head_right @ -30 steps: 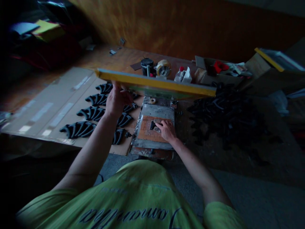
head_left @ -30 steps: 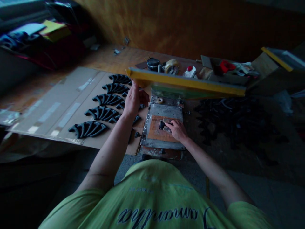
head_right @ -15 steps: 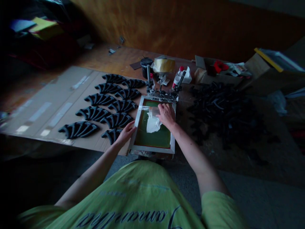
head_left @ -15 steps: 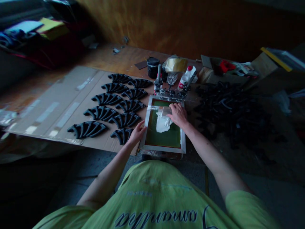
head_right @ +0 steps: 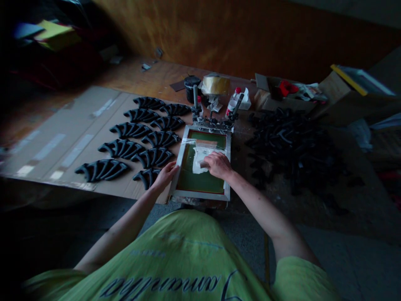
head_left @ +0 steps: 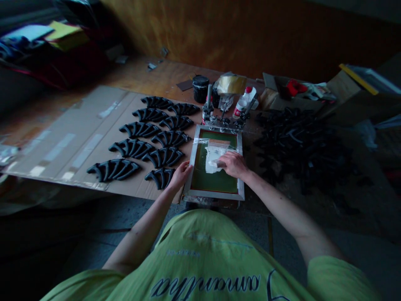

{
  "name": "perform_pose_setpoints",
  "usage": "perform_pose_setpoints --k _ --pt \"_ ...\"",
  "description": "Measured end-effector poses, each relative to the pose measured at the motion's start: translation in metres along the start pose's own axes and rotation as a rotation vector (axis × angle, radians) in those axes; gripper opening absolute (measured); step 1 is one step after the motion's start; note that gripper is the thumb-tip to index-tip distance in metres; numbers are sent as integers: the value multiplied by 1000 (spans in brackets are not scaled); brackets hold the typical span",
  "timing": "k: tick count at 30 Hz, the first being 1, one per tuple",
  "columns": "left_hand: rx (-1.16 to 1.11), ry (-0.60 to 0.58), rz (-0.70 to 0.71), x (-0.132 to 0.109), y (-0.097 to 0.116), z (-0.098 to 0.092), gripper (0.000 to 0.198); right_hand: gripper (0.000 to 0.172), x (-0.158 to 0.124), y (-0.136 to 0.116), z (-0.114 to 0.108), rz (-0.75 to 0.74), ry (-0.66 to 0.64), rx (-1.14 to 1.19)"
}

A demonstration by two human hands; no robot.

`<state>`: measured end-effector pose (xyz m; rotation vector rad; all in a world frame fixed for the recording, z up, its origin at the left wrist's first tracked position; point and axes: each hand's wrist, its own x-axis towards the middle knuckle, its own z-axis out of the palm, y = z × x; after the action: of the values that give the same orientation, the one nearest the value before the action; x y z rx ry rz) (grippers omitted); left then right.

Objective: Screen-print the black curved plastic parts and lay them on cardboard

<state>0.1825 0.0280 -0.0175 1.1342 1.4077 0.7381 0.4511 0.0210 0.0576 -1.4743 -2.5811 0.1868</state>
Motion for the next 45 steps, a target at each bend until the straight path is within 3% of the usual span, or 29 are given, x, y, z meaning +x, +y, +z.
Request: perform_pose_setpoints --k 2,5,8,10,14,17,20,23,27,29,32,33,35,37,39,41,42,43,45 --pt "-9 6 -4 -2 2 0 67 22 -4 -8 10 40 53 -31" --pt "-1 8 -12 -3 3 0 69 24 -15 -16 19 -11 14 -18" --pt "-28 -5 -8 -3 4 -1 70 14 -9 -13 12 28 17 41" --pt "-61 -26 -4 -5 8 -3 73 21 9 -5 2 127 109 87" --pt "-141 -55 1 -16 32 -12 80 55 47 25 -22 274 327 164" --pt "-218 -28 80 -24 64 -17 62 55 41 66 -44 392 491 191" --pt "-297 19 232 -18 101 -16 58 47 12 104 -52 598 614 200" --pt "-380 73 416 -1 139 -11 58 44 -15 106 -27 671 481 206" --pt "-431 42 524 21 184 -4 50 35 -24 56 31 512 197 147" --pt "-455 63 541 22 190 2 45 27 -20 32 47 463 51 53" --pt "-450 110 417 3 162 18 49 19 -12 10 48 536 -52 35" --pt "-419 62 297 -7 145 27 55 20 -10 2 46 576 -40 65" --pt "-293 -218 -47 -33 105 45 66 21 -8 -17 43 625 43 130" --pt "-293 -328 -226 -55 70 61 70 19 -6 -41 45 545 142 194" --pt "-384 -300 -278 -64 47 66 64 13 -7 -57 48 324 180 264" --pt "-438 -216 -293 -59 33 54 57 11 -19 -50 48 152 188 316" --pt "-422 -151 -305 -52 28 41 54 16 -30 -35 46 157 204 315" --pt "-374 -65 -316 -44 22 23 51 22 -44 -14 43 224 224 295" --pt "-183 147 -321 -30 4 -22 49 35 -80 43 37 520 262 167"
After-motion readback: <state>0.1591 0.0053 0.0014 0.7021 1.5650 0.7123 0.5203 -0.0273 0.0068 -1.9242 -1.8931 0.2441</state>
